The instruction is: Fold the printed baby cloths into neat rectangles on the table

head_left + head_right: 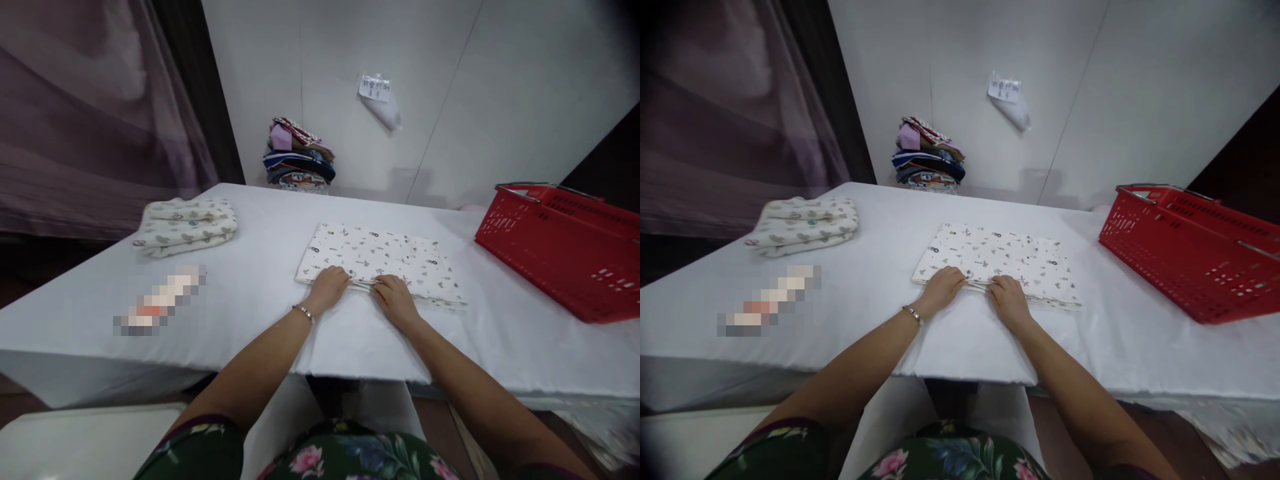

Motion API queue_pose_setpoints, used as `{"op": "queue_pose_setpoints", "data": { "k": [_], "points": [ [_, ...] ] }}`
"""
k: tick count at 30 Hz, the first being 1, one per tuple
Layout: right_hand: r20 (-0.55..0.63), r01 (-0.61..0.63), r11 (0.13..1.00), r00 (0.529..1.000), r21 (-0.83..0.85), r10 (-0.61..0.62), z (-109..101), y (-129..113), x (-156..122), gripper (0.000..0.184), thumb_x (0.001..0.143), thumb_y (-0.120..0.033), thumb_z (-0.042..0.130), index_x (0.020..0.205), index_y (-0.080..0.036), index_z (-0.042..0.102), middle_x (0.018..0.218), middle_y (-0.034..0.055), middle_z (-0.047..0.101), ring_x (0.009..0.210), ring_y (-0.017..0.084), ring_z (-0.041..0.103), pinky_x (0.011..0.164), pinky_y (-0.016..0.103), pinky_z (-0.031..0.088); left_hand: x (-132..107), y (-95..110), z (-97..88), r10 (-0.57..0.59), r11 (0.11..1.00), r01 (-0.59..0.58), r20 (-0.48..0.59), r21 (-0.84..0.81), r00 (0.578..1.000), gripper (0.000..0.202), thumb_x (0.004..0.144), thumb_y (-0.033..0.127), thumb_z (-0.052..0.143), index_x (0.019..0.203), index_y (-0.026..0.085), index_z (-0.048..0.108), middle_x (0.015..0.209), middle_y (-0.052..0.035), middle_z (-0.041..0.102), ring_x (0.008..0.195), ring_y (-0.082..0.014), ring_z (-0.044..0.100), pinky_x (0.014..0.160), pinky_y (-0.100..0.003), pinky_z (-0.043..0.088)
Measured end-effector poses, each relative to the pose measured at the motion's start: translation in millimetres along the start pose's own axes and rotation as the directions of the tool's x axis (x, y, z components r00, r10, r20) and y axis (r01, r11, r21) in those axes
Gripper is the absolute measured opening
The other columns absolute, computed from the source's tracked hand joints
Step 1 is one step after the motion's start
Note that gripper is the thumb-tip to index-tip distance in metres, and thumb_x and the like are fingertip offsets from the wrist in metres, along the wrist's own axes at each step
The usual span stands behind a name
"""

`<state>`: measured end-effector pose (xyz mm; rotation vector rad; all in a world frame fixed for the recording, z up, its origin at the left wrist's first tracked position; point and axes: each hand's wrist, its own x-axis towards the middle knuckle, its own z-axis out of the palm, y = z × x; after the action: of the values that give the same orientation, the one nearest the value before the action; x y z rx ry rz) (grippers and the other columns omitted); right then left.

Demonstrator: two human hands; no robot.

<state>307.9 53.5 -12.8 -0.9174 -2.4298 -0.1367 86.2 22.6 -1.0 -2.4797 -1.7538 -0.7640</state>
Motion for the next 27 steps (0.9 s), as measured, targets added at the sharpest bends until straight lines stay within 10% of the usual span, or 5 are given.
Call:
{"op": "queue_pose_setpoints", "data": {
  "k": [12, 27],
  "points": [
    [-0.059, 0.014, 0.996, 0.998, 0.083, -0.009, 0.5, -0.2, 2.4, 0.019, 0.091, -0.015, 0.043, 0.089, -0.02, 0.061, 0.105, 0.0096, 0.062, 0.097, 0.023, 0.052, 0.082, 0.039, 0.042, -3.3, -0.2, 0.4, 0.041, 0.998, -0.042, -0.015, -0.043, 0.999, 0.022, 0.087, 0.03, 0.056, 0.108, 0.022, 0.058, 0.103, -0.0051, 0.061, 0.096, -0.0203, 0.053, 0.082, -0.037, 0.043],
    [-0.014, 0.019, 0.996, 1.0, 0.084, -0.018, 1.1, -0.1, 0.6, 0.02, 0.092, -0.016, 0.042, 0.09, -0.02, 0.061, 0.102, 0.0096, 0.064, 0.095, 0.024, 0.054, 0.082, 0.04, 0.044, -1.5, 5.6, 1.3, 0.13, 0.99, -0.129, -0.011, 0.057, 0.992, 0.004, 0.085, 0.019, 0.056, 0.088, 0.02, 0.058, 0.104, -0.0047, 0.06, 0.1, -0.02, 0.05, 0.083, -0.035, 0.041]
  ]
}}
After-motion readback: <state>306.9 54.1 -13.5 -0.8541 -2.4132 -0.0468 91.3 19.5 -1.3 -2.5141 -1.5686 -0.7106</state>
